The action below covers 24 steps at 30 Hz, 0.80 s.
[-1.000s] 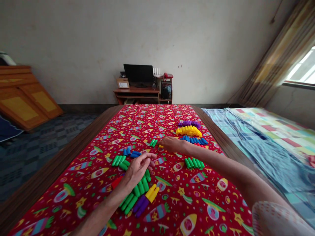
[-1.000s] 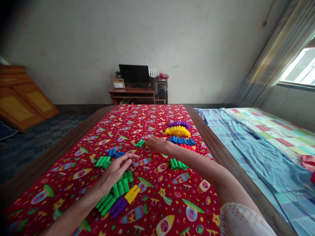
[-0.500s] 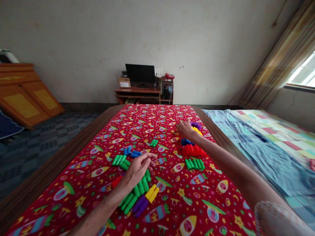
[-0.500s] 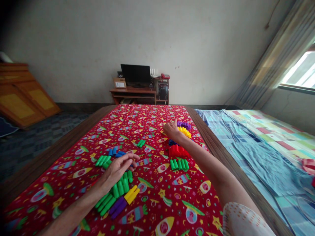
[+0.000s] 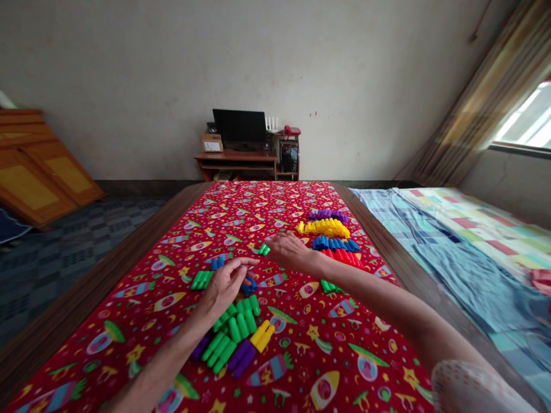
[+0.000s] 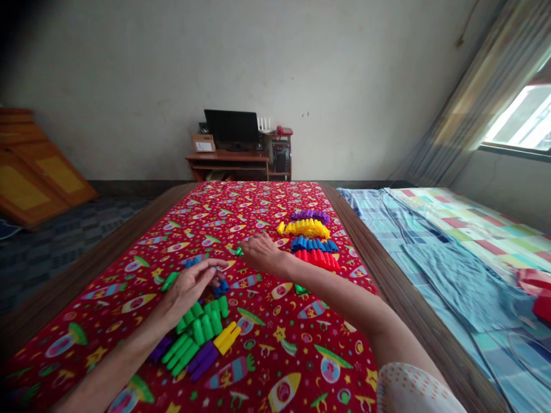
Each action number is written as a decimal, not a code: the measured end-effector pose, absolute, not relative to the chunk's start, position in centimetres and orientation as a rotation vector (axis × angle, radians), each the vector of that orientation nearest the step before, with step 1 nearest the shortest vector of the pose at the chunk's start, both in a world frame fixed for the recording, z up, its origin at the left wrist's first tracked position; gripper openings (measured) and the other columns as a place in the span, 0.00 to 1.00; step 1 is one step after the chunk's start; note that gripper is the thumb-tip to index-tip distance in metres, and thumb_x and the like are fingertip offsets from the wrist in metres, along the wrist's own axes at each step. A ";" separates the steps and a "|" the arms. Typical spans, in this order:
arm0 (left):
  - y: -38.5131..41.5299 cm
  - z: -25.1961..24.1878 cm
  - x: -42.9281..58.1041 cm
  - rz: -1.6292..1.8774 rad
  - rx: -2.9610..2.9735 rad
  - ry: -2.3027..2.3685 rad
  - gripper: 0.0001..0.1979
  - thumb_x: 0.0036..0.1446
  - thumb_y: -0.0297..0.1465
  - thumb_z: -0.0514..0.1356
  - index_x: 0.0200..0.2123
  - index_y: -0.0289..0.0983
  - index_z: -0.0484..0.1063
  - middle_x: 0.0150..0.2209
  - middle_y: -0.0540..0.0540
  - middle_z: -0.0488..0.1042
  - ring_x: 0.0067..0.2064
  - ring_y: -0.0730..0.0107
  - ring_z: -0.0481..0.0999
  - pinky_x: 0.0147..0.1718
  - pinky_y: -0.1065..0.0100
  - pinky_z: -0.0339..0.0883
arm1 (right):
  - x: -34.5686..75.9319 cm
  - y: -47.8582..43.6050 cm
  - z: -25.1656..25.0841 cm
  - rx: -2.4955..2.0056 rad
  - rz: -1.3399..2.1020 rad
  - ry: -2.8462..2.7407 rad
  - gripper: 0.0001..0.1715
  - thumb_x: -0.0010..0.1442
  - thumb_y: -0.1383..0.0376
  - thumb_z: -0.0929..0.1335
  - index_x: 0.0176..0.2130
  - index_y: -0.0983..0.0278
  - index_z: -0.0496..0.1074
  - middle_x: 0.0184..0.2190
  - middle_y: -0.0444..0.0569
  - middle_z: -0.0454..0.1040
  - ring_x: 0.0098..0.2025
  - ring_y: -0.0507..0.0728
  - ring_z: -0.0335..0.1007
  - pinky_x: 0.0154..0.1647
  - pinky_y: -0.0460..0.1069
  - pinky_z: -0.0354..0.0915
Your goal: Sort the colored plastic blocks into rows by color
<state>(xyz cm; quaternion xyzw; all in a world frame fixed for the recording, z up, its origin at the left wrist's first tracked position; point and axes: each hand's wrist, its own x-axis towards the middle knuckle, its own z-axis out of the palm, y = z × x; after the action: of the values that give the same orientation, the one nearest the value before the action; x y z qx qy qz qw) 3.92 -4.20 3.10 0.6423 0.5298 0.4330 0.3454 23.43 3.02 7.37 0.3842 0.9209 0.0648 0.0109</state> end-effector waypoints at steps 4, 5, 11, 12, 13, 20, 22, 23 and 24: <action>-3.2 2.6 2.7 1.176 1.676 1.400 0.17 0.55 0.43 0.57 0.38 0.36 0.75 0.30 0.45 0.79 0.30 0.64 0.79 0.27 0.68 0.74 | 21.5 3.4 5.5 1.272 0.198 2.887 0.25 0.66 0.56 0.64 0.57 0.67 0.66 0.53 0.65 0.70 0.56 0.66 0.65 0.51 0.57 0.67; -3.1 2.7 2.5 1.187 1.673 1.405 0.17 0.54 0.43 0.56 0.37 0.36 0.75 0.31 0.45 0.79 0.30 0.63 0.80 0.27 0.68 0.74 | 21.2 3.7 5.4 1.239 0.169 2.893 0.23 0.67 0.57 0.63 0.56 0.67 0.67 0.52 0.64 0.71 0.55 0.65 0.67 0.50 0.55 0.67; -3.5 3.3 2.8 1.158 1.693 1.416 0.17 0.54 0.42 0.56 0.37 0.36 0.74 0.27 0.47 0.78 0.27 0.64 0.79 0.27 0.68 0.74 | 22.9 7.7 7.5 1.350 0.261 2.751 0.18 0.68 0.68 0.59 0.51 0.69 0.71 0.46 0.62 0.76 0.48 0.62 0.72 0.50 0.56 0.67; -3.7 3.3 3.0 1.148 1.702 1.415 0.17 0.54 0.42 0.55 0.37 0.36 0.75 0.27 0.47 0.78 0.27 0.64 0.79 0.27 0.68 0.74 | 23.7 8.6 7.9 1.385 0.286 2.706 0.17 0.66 0.69 0.60 0.50 0.70 0.72 0.46 0.64 0.75 0.49 0.64 0.72 0.51 0.57 0.66; -3.7 3.3 3.1 1.139 1.709 1.411 0.17 0.54 0.42 0.55 0.37 0.36 0.75 0.27 0.47 0.78 0.27 0.65 0.79 0.27 0.68 0.74 | 24.6 9.4 8.2 1.397 0.294 2.678 0.17 0.66 0.69 0.62 0.50 0.71 0.73 0.48 0.65 0.75 0.50 0.65 0.71 0.51 0.58 0.66; -4.0 2.9 3.6 1.136 1.751 1.347 0.15 0.55 0.40 0.55 0.36 0.38 0.75 0.30 0.46 0.78 0.29 0.65 0.79 0.26 0.69 0.73 | 27.8 12.7 7.7 1.200 0.251 2.744 0.13 0.60 0.71 0.68 0.46 0.67 0.76 0.47 0.56 0.77 0.49 0.59 0.72 0.49 0.51 0.66; -4.0 3.0 3.7 1.131 1.765 1.340 0.15 0.55 0.40 0.54 0.36 0.37 0.75 0.30 0.45 0.78 0.29 0.65 0.79 0.26 0.68 0.74 | 28.2 13.4 7.7 1.155 0.243 2.798 0.15 0.60 0.71 0.68 0.47 0.67 0.76 0.45 0.55 0.78 0.47 0.57 0.72 0.49 0.49 0.66; -4.1 3.0 3.7 1.129 1.770 1.340 0.15 0.55 0.40 0.54 0.36 0.37 0.75 0.31 0.45 0.79 0.30 0.65 0.79 0.26 0.68 0.74 | 28.6 13.8 7.8 1.145 0.240 2.823 0.17 0.60 0.70 0.69 0.49 0.67 0.76 0.45 0.55 0.78 0.46 0.56 0.73 0.49 0.49 0.66; -4.1 3.1 3.7 1.127 1.773 1.345 0.15 0.55 0.40 0.54 0.37 0.37 0.75 0.32 0.44 0.79 0.30 0.64 0.79 0.26 0.68 0.74 | 29.0 14.3 8.0 1.144 0.242 2.842 0.19 0.60 0.69 0.69 0.51 0.67 0.75 0.45 0.56 0.78 0.45 0.57 0.73 0.48 0.50 0.66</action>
<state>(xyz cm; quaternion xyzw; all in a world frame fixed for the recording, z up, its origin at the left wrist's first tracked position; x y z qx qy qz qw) 3.69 -4.07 3.06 0.6740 0.5110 0.4284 0.3179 29.04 14.26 8.05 0.3719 0.9243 0.0786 0.0341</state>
